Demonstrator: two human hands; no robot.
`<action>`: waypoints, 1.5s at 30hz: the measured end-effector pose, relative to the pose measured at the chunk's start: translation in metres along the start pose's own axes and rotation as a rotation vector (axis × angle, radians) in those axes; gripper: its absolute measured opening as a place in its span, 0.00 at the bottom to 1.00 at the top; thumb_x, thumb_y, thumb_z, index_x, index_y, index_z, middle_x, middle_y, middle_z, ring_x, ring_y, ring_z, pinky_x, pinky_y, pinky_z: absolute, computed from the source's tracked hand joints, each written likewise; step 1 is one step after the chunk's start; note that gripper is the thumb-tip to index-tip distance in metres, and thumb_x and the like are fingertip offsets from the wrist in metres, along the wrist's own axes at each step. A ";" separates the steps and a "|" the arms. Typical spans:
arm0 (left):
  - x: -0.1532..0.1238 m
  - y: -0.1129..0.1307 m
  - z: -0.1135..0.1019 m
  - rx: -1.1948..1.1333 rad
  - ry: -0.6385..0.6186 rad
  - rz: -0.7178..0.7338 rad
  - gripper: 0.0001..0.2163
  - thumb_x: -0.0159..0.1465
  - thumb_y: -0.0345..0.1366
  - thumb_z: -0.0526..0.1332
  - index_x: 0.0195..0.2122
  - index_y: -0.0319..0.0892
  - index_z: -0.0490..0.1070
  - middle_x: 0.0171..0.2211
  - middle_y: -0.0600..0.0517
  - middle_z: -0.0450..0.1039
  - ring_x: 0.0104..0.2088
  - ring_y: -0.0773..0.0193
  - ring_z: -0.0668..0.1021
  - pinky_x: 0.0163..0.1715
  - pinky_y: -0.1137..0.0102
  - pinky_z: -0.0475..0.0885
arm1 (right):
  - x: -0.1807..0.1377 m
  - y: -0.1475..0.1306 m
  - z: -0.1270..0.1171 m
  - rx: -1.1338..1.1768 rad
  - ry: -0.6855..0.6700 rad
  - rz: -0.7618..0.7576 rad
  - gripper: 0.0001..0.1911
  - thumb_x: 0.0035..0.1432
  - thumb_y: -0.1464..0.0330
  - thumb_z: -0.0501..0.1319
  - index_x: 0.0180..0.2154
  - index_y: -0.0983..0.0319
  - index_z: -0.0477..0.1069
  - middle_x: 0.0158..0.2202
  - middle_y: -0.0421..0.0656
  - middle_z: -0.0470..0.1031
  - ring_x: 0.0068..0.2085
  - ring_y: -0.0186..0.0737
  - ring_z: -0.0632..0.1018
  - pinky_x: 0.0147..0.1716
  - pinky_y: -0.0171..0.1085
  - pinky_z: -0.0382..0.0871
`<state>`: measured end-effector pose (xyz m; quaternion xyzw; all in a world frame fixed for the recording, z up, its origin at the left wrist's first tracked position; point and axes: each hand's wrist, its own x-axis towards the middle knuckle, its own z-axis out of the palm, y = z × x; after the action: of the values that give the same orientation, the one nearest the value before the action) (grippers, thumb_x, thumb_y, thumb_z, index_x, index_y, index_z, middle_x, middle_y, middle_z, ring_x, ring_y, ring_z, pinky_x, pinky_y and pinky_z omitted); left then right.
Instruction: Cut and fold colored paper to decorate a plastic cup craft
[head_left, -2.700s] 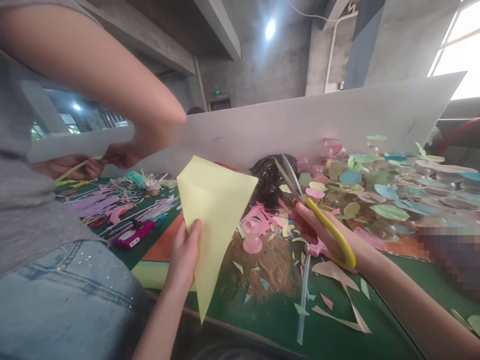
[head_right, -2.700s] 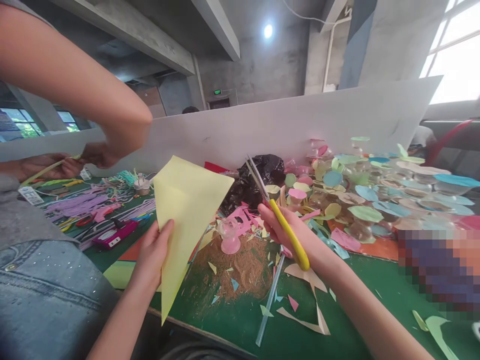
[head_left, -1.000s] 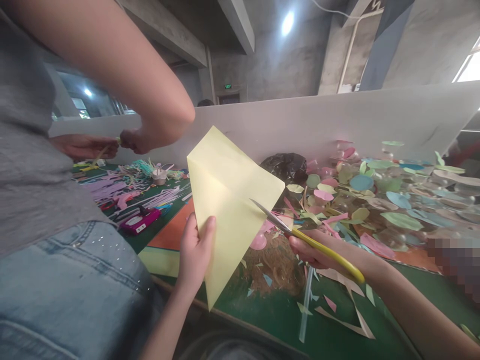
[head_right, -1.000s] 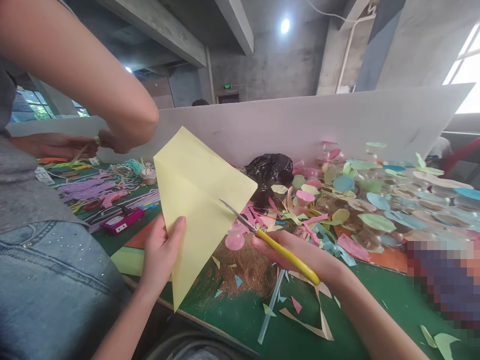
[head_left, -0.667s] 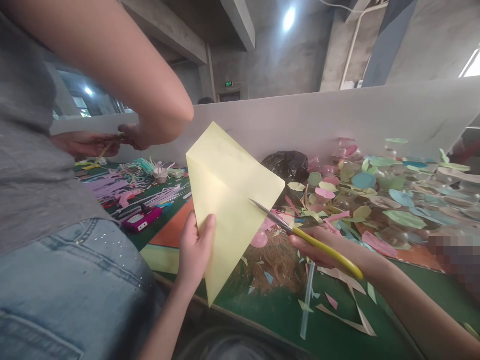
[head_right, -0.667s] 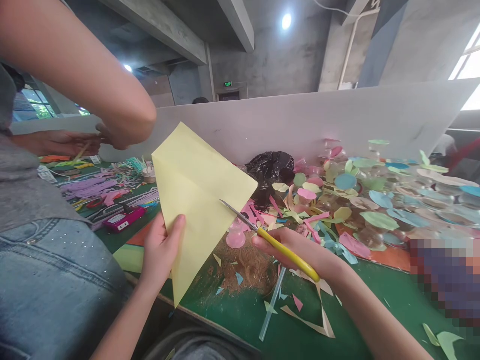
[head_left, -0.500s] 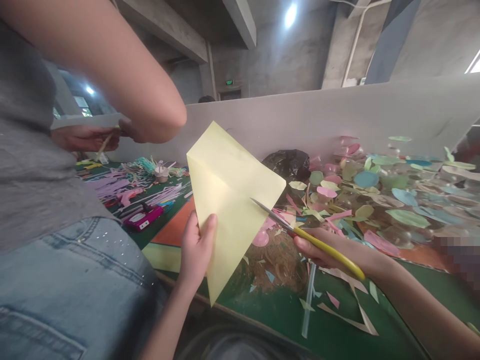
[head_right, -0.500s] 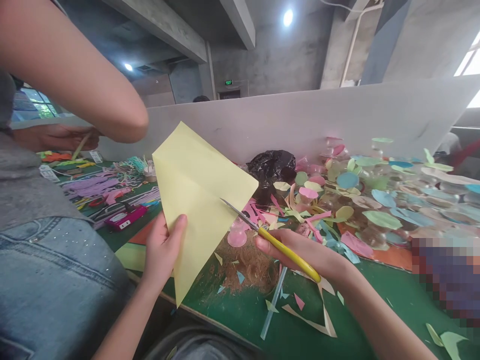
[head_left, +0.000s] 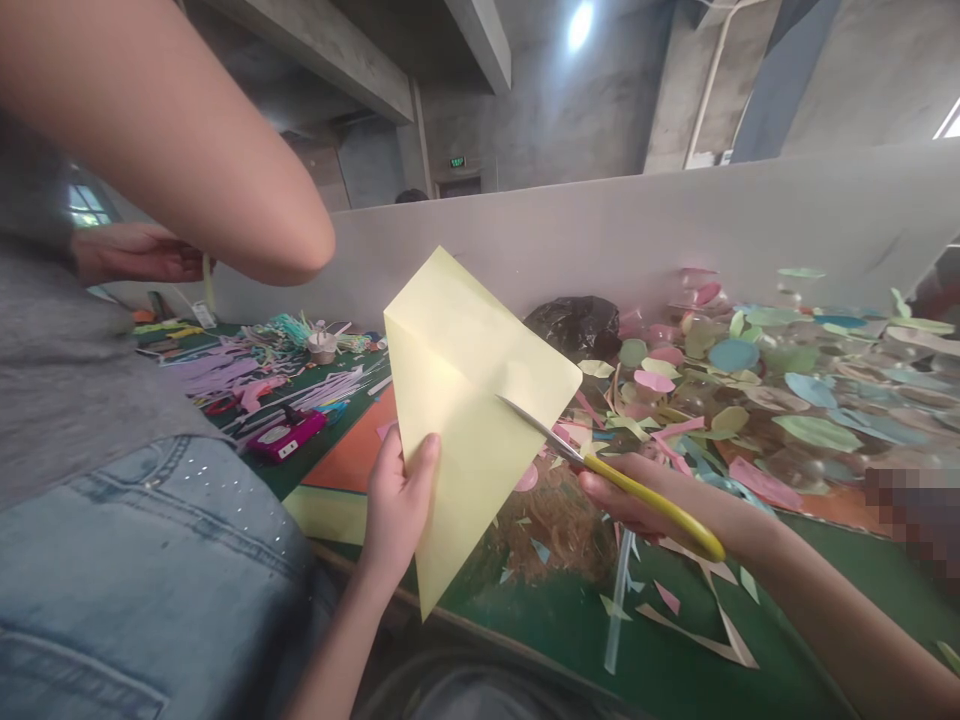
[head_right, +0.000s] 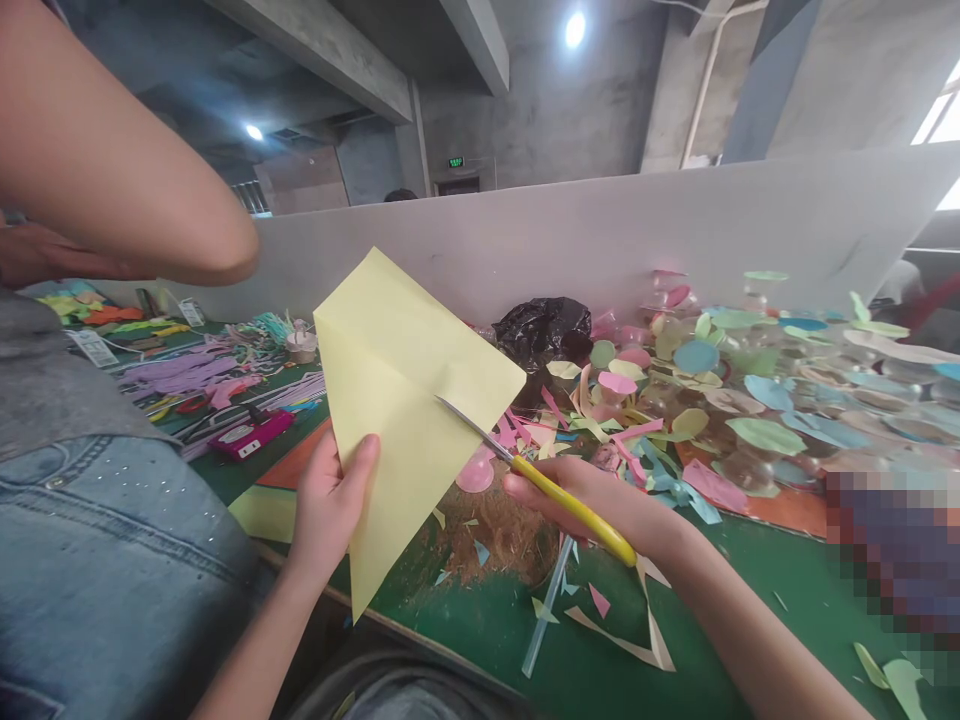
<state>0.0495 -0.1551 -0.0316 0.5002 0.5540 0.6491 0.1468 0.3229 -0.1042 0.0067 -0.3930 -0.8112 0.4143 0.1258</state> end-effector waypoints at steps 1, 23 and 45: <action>0.000 0.000 0.000 0.001 0.001 -0.002 0.18 0.62 0.48 0.60 0.48 0.42 0.69 0.43 0.46 0.75 0.43 0.57 0.78 0.44 0.67 0.71 | 0.000 -0.001 0.000 0.007 -0.029 0.014 0.31 0.55 0.37 0.50 0.26 0.59 0.55 0.21 0.34 0.55 0.22 0.30 0.56 0.20 0.33 0.54; -0.007 0.002 0.007 -0.011 -0.038 -0.041 0.19 0.63 0.49 0.60 0.51 0.44 0.69 0.49 0.45 0.75 0.48 0.53 0.77 0.45 0.66 0.72 | 0.004 -0.002 0.001 -0.022 -0.058 0.050 0.31 0.56 0.37 0.47 0.27 0.59 0.55 0.20 0.35 0.57 0.21 0.30 0.58 0.21 0.34 0.54; -0.028 0.006 0.015 -0.063 -0.134 -0.141 0.20 0.63 0.49 0.59 0.50 0.43 0.69 0.48 0.44 0.76 0.46 0.53 0.78 0.40 0.68 0.74 | 0.003 0.000 0.007 -0.071 0.010 -0.048 0.34 0.56 0.37 0.45 0.22 0.60 0.60 0.17 0.39 0.65 0.21 0.34 0.66 0.26 0.35 0.63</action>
<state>0.0771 -0.1693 -0.0417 0.4975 0.5559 0.6195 0.2445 0.3174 -0.1057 0.0017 -0.3796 -0.8339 0.3803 0.1256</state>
